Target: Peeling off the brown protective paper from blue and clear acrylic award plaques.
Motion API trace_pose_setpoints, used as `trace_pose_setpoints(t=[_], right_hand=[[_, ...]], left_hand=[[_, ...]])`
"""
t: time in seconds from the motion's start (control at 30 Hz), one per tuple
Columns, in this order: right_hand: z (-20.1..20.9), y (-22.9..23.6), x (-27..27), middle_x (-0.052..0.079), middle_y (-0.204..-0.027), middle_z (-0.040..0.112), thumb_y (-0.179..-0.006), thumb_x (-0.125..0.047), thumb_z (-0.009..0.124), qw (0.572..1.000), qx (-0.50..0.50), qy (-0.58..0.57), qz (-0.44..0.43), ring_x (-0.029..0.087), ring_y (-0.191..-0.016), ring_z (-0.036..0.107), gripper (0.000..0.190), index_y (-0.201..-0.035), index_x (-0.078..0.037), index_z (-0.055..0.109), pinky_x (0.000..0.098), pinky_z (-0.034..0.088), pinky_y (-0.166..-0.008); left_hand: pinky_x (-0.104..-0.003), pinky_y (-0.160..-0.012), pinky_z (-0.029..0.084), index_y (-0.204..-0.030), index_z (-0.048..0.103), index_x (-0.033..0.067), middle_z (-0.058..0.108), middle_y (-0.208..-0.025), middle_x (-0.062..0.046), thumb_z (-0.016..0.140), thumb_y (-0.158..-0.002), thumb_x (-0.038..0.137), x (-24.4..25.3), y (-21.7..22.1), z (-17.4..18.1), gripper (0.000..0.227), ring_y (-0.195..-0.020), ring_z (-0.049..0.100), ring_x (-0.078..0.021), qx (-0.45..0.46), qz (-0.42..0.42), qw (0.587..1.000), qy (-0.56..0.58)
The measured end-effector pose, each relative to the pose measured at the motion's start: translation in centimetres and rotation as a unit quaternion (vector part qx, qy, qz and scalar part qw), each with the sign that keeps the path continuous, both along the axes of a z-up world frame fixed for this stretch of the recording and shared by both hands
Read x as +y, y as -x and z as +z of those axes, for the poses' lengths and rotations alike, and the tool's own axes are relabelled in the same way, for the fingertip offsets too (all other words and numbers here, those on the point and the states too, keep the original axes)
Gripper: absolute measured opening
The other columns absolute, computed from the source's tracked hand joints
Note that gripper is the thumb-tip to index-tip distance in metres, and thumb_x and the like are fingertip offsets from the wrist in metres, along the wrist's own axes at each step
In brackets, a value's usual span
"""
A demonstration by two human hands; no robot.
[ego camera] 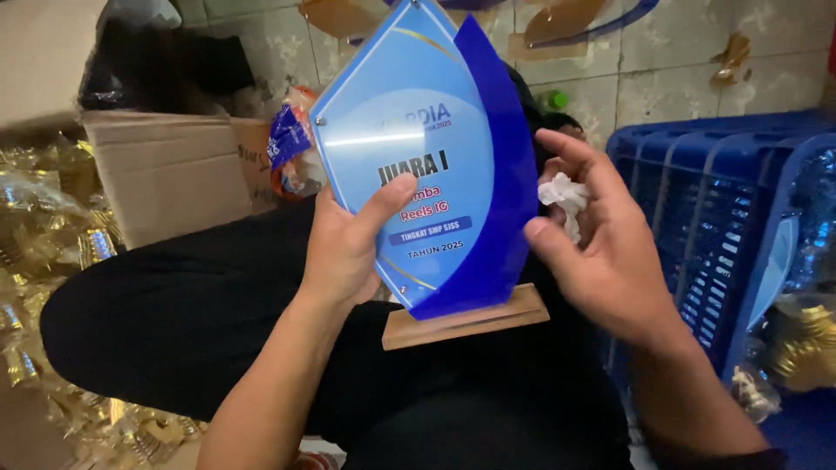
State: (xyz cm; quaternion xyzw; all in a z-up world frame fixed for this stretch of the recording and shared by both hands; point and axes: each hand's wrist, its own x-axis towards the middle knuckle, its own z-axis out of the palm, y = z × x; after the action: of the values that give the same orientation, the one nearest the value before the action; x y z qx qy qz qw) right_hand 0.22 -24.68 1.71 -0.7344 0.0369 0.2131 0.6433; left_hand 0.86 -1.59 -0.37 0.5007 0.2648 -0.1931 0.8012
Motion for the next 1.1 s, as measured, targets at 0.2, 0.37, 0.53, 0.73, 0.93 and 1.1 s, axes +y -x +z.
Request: trace_pose_setpoints(t=[0.2,0.37,0.53,0.73,0.93,1.1], right_hand=[[1.0,-0.6,2.0,0.014,-0.121,0.062,-0.074,0.002,0.069,0.997,-0.006,0.071,-0.012,0.019,-0.1,0.064,0.07,-0.14,0.003,0.046,0.0276,0.055,-0.083],[1.1,-0.7,3.0,0.016,-0.123,0.061,-0.07,-0.001,0.072,0.989,-0.035,0.143,-0.01,0.023,-0.103,0.062,0.069,-0.135,0.002,0.048,0.0302,0.054,-0.077],[1.1,-0.5,3.4,0.015,-0.117,0.057,-0.07,0.002,0.07,0.978,-0.102,0.181,0.006,0.024,-0.1,0.061,0.069,-0.136,0.008,0.051,0.0302,0.055,-0.083],[0.8,-0.1,3.2,0.019,-0.11,0.058,-0.072,0.003,0.071,0.953,-0.176,0.248,-0.002,0.021,-0.082,0.057,0.063,-0.132,0.017,0.057,0.026,0.05,-0.065],[0.6,-0.2,1.9,0.018,-0.116,0.057,-0.071,0.003,0.076,0.983,-0.106,0.15,0.008,0.02,-0.089,0.062,0.073,-0.139,0.013,0.053,0.0243,0.057,-0.07],[0.4,-0.1,2.3,0.018,-0.107,0.061,-0.067,-0.004,0.085,0.951,-0.206,0.231,0.005,0.022,-0.084,0.058,0.074,-0.134,0.013,0.059,0.0274,0.052,-0.067]], left_hand=[[-0.033,-0.071,0.063,-0.128,0.056,-0.0064,0.072,-0.105,-0.023,0.068,-0.089,0.01,-0.1,0.3,0.3,0.044,-0.081,0.074,-0.0264,-0.018,0.001,1.0,-0.022],[-0.032,-0.069,0.062,-0.127,0.056,-0.0069,0.072,-0.103,-0.022,0.068,-0.09,0.008,0.2,0.3,0.2,0.041,-0.08,0.073,-0.0243,-0.023,0.011,1.0,0.003],[-0.033,-0.069,0.063,-0.125,0.059,-0.0057,0.073,-0.103,-0.022,0.067,-0.091,0.007,0.4,0.5,0.0,0.038,-0.079,0.074,-0.0241,-0.034,0.014,0.999,0.001],[-0.035,-0.073,0.065,-0.129,0.056,-0.0054,0.073,-0.107,-0.023,0.067,-0.091,0.008,0.3,0.5,-0.2,0.041,-0.084,0.075,-0.0263,-0.052,0.001,0.999,0.011],[-0.033,-0.068,0.064,-0.124,0.057,-0.0062,0.073,-0.102,-0.023,0.068,-0.091,0.008,0.4,0.4,-0.5,0.038,-0.078,0.074,-0.0252,-0.029,0.0,1.0,0.011],[-0.029,-0.063,0.062,-0.121,0.06,-0.0057,0.073,-0.098,-0.02,0.068,-0.091,0.007,0.1,0.4,-0.5,0.034,-0.072,0.072,-0.0209,-0.03,0.001,1.0,-0.005]])
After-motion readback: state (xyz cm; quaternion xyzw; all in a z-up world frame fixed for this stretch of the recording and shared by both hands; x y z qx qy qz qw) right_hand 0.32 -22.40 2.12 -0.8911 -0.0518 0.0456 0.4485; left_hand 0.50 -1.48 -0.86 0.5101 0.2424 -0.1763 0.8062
